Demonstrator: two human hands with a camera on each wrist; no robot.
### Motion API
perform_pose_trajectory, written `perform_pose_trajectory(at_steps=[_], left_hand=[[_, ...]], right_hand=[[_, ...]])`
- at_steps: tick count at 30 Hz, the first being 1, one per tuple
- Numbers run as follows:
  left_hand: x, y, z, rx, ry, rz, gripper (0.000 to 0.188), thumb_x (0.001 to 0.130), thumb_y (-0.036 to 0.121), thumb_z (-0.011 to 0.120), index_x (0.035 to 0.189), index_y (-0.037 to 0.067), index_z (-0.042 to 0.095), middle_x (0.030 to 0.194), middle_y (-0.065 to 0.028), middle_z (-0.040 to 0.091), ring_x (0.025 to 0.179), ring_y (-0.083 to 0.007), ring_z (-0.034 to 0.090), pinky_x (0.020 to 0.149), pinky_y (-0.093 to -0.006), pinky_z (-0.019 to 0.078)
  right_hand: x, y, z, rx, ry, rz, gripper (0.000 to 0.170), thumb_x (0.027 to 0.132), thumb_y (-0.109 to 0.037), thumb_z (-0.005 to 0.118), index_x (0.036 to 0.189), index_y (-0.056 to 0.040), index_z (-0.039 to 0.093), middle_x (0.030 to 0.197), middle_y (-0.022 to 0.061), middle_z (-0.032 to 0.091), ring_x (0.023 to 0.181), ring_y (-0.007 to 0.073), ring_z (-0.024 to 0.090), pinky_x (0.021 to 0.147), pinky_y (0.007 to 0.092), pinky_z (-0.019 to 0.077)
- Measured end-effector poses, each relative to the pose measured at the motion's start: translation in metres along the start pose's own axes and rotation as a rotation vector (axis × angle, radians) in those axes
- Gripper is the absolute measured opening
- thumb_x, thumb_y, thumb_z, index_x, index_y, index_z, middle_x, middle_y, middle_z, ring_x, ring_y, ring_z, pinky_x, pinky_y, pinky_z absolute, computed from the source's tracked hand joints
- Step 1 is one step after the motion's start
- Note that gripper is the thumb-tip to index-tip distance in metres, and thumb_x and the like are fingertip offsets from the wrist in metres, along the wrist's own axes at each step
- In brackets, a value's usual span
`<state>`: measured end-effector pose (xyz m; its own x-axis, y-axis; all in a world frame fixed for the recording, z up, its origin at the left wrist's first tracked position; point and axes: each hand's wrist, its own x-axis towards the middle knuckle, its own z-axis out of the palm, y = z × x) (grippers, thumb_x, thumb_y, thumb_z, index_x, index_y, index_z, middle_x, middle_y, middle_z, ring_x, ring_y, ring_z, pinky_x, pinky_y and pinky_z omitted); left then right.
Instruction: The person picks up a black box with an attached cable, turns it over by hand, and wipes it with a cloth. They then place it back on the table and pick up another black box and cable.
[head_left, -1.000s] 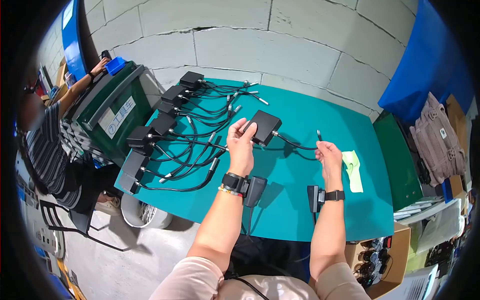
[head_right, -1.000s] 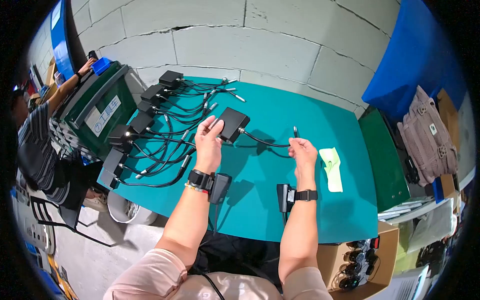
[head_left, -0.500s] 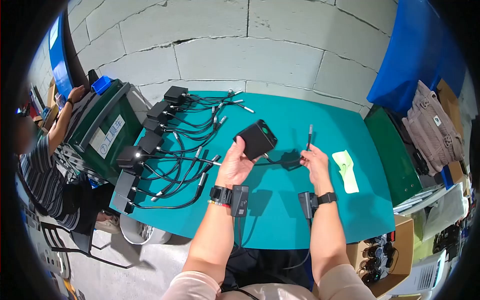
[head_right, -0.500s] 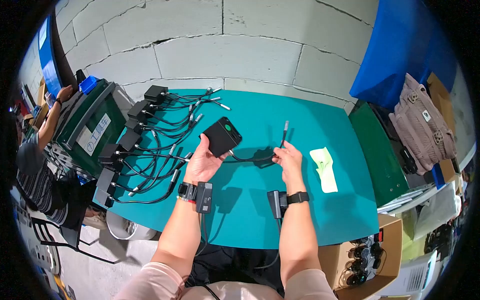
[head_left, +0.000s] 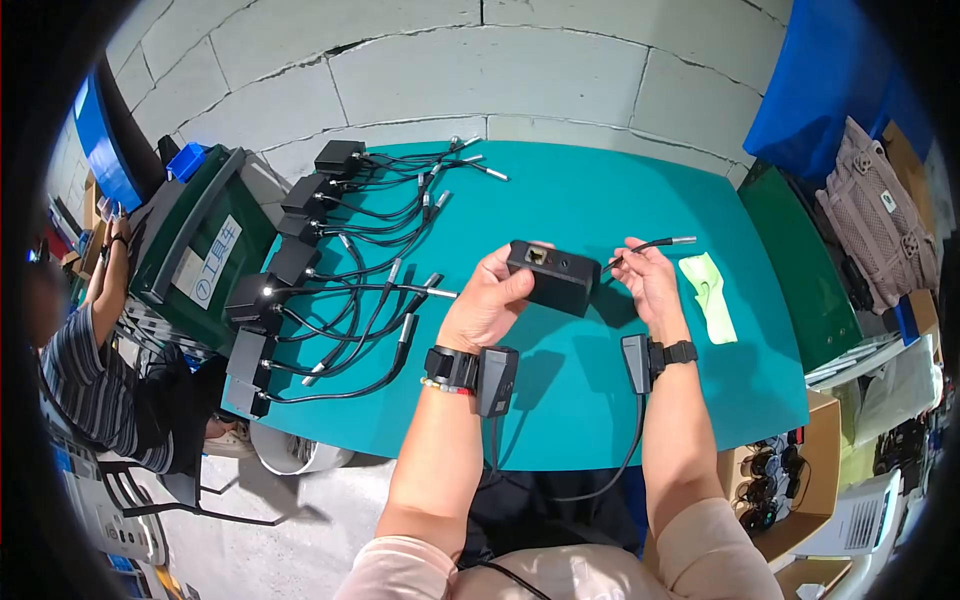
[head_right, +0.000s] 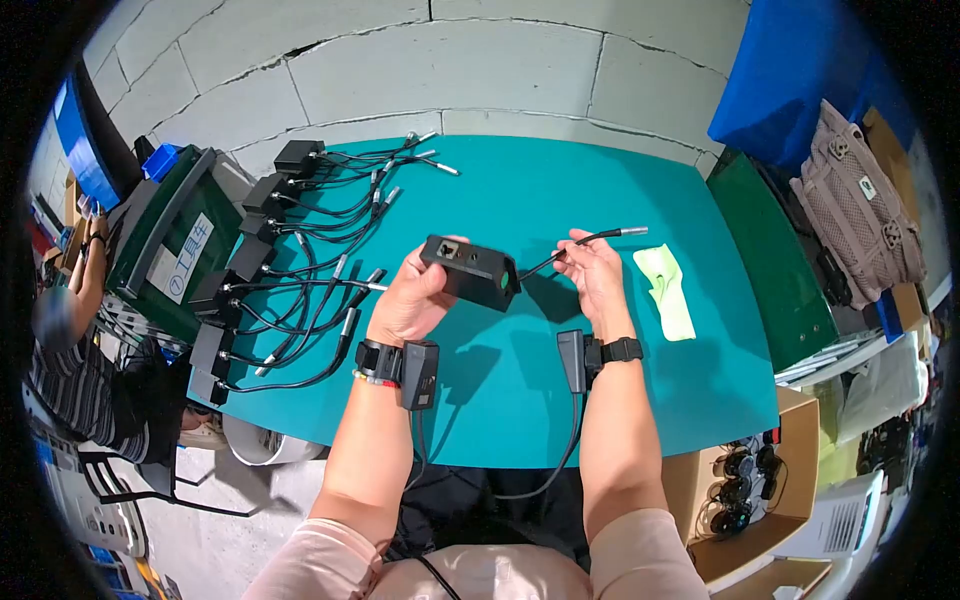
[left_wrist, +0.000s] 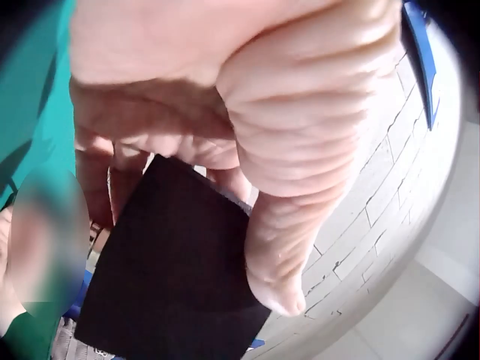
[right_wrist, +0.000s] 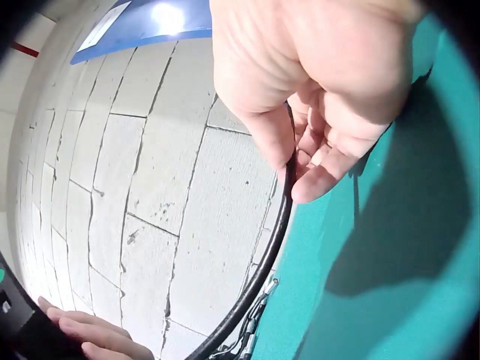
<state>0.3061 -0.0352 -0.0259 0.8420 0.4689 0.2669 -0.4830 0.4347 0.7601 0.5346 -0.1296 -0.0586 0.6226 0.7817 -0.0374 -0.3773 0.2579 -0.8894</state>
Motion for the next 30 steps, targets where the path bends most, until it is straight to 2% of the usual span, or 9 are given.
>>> perform_pose_trajectory(at_steps=[3, 4, 6, 10, 15, 17, 20, 23, 30], left_hand=[[0.007, 0.002, 0.008, -0.019, 0.247, 0.066, 0.043, 0.084, 0.042, 0.059, 0.109, 0.007, 0.055, 0.103, -0.0045, 0.061, 0.095, -0.0163, 0.057, 0.083, -0.0326, 0.0452], [0.008, 0.0, 0.004, -0.015, 0.248, 0.061, 0.043, 0.084, 0.042, 0.059, 0.109, 0.007, 0.055, 0.103, -0.0045, 0.061, 0.095, -0.0163, 0.057, 0.083, -0.0326, 0.0452], [0.01, -0.001, -0.004, -0.131, 0.492, 0.074, 0.04, 0.084, 0.04, 0.059, 0.108, 0.008, 0.055, 0.101, -0.0043, 0.061, 0.094, -0.0173, 0.058, 0.081, -0.0339, 0.0462], [0.01, -0.005, -0.013, -0.204, 0.633, 0.057, 0.033, 0.084, 0.035, 0.061, 0.104, 0.01, 0.056, 0.099, -0.005, 0.061, 0.091, -0.0157, 0.058, 0.073, -0.0307, 0.0473], [0.009, -0.003, -0.015, -0.19, 0.581, 0.007, 0.032, 0.082, 0.031, 0.063, 0.102, 0.008, 0.055, 0.094, -0.0042, 0.061, 0.085, -0.0148, 0.061, 0.066, -0.0276, 0.0503], [0.007, 0.0, -0.017, -0.296, 0.422, -0.04, 0.027, 0.081, 0.023, 0.061, 0.098, 0.004, 0.054, 0.093, -0.0074, 0.06, 0.086, -0.0169, 0.061, 0.068, -0.027, 0.0531], [0.008, 0.0, -0.012, -0.365, 0.547, -0.002, 0.022, 0.082, 0.016, 0.058, 0.092, -0.003, 0.052, 0.095, -0.0148, 0.058, 0.088, -0.0223, 0.061, 0.071, -0.0273, 0.0552], [0.011, -0.001, -0.016, -0.548, 0.503, 0.001, 0.019, 0.084, 0.01, 0.054, 0.087, -0.008, 0.049, 0.096, -0.0204, 0.055, 0.089, -0.0284, 0.06, 0.079, -0.0313, 0.0554], [0.012, -0.004, -0.019, -0.57, 0.546, 0.077, 0.017, 0.085, 0.007, 0.051, 0.087, -0.01, 0.049, 0.096, -0.0208, 0.054, 0.089, -0.0301, 0.06, 0.08, -0.0326, 0.0551]], right_hand=[[-0.003, -0.002, 0.003, -0.033, -0.003, -0.008, 0.033, 0.083, -0.005, 0.058, 0.112, 0.0043, 0.046, 0.089, 0.0124, 0.058, 0.076, 0.018, 0.06, 0.065, 0.027, 0.0508], [-0.004, -0.002, 0.001, -0.067, -0.029, -0.004, 0.033, 0.084, -0.006, 0.058, 0.113, 0.003, 0.046, 0.089, 0.0109, 0.058, 0.076, 0.0164, 0.059, 0.064, 0.0263, 0.0502], [-0.002, -0.002, -0.001, -0.095, -0.057, -0.001, 0.033, 0.084, -0.007, 0.058, 0.113, 0.0017, 0.046, 0.089, 0.0094, 0.058, 0.076, 0.0149, 0.058, 0.064, 0.0256, 0.0495], [-0.001, -0.004, -0.004, 0.044, -0.057, -0.013, 0.028, 0.086, -0.012, 0.058, 0.111, -0.0029, 0.049, 0.085, 0.0034, 0.056, 0.073, 0.0107, 0.053, 0.062, 0.023, 0.0435], [0.002, -0.006, -0.013, 0.229, -0.007, -0.052, 0.017, 0.086, -0.016, 0.06, 0.099, -0.01, 0.051, 0.084, -0.001, 0.052, 0.074, 0.009, 0.047, 0.063, 0.0225, 0.0386], [0.002, -0.005, -0.013, 0.287, -0.001, -0.064, 0.017, 0.084, -0.017, 0.063, 0.096, -0.0107, 0.052, 0.084, -0.0014, 0.053, 0.074, 0.0096, 0.048, 0.063, 0.0224, 0.0389], [0.004, -0.006, -0.014, 0.289, 0.003, -0.056, 0.019, 0.082, -0.016, 0.066, 0.095, -0.0106, 0.052, 0.083, -0.0015, 0.053, 0.074, 0.0102, 0.049, 0.062, 0.0222, 0.0391], [0.0, -0.007, -0.009, 0.278, 0.031, -0.072, 0.021, 0.08, -0.017, 0.068, 0.093, -0.0107, 0.052, 0.082, -0.0017, 0.054, 0.074, 0.0103, 0.049, 0.06, 0.0219, 0.0392], [0.002, -0.005, -0.012, 0.246, 0.016, -0.089, 0.023, 0.079, -0.018, 0.07, 0.091, -0.0119, 0.052, 0.086, -0.0009, 0.056, 0.072, 0.0101, 0.05, 0.06, 0.022, 0.0392]])
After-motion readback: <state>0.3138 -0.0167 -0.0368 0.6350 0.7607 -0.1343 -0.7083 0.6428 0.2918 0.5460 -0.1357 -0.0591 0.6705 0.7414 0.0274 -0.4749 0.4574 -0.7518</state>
